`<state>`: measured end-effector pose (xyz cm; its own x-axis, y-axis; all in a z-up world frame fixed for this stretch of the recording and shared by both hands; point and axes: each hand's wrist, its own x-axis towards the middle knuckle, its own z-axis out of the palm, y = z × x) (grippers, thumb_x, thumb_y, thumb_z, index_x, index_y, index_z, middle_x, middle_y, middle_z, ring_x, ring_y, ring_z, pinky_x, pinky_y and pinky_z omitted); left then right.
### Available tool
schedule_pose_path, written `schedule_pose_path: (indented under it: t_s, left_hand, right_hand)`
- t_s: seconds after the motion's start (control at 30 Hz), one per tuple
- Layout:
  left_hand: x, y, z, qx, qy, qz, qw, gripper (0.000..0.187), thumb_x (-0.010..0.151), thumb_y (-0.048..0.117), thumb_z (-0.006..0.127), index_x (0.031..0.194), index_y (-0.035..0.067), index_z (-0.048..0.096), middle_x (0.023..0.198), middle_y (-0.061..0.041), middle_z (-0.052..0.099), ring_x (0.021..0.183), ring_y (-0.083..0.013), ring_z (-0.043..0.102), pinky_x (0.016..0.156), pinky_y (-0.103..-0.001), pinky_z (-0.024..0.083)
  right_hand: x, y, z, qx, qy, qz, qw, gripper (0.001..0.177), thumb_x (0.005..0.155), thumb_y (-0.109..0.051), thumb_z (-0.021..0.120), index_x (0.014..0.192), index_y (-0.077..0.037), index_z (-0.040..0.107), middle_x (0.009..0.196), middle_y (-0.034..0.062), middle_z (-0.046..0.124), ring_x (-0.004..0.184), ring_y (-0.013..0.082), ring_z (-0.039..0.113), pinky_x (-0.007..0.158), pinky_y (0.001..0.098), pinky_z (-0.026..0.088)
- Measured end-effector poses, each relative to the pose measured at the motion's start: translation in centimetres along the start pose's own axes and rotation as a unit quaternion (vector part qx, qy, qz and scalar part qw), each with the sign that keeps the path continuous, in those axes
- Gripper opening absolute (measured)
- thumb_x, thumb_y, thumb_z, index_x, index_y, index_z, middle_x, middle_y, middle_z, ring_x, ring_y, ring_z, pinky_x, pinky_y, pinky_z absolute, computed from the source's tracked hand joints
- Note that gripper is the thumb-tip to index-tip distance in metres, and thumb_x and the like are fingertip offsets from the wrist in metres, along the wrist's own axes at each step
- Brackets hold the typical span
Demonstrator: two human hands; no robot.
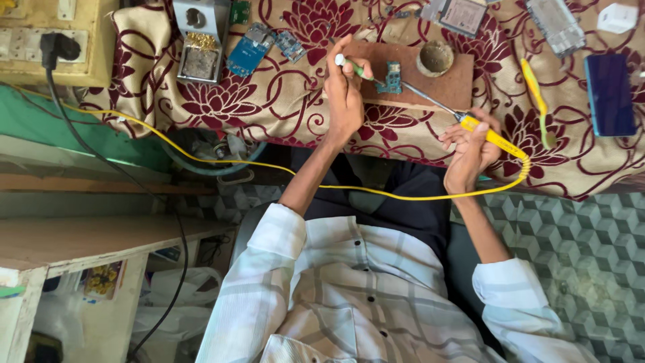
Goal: The person uses a soldering iron and solder wire to attach components to a small blue circuit board. They repeatedly heat joints and apply solder while holding the board steady with a tool. The work continues on the same board throughout the clip.
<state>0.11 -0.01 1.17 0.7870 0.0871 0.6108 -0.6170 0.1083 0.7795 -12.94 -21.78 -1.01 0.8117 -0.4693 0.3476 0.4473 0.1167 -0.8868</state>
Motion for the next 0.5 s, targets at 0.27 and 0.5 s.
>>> schedule_pose_path:
  t_s: [0.27,0.5]
  left_hand:
    - [-0.3,-0.4,0.2,0.026,0.002,-0.023,0.999,0.060,0.096,-0.012,0.029,0.154,0.005,0.035,0.091,-0.008,0.070,0.078,-0.0150,0.065,0.075,-0.027,0.054]
    - [-0.4,0.2,0.1,0.043,0.009,0.002,0.999,0.065,0.093,-0.013,0.029,0.155,0.005,0.035,0.091,-0.008,0.067,0.081,-0.0138,0.065,0.077,-0.026,0.054]
  right_hand:
    - [-0.7,0.7,-0.1,-0.130,-0.056,-0.091,0.986,0.035,0.122,-0.028,0.045,0.131,0.005,0.049,0.098,0.0217,0.070,0.080,0.0212,0.067,0.077,0.0290,0.054]
    - [-0.8,0.0,1.2,-0.129,-0.022,-0.056,0.990,0.031,0.118,-0.024,0.047,0.126,0.006,0.050,0.090,0.0192,0.068,0.076,0.0193,0.065,0.073,0.0275,0.052]
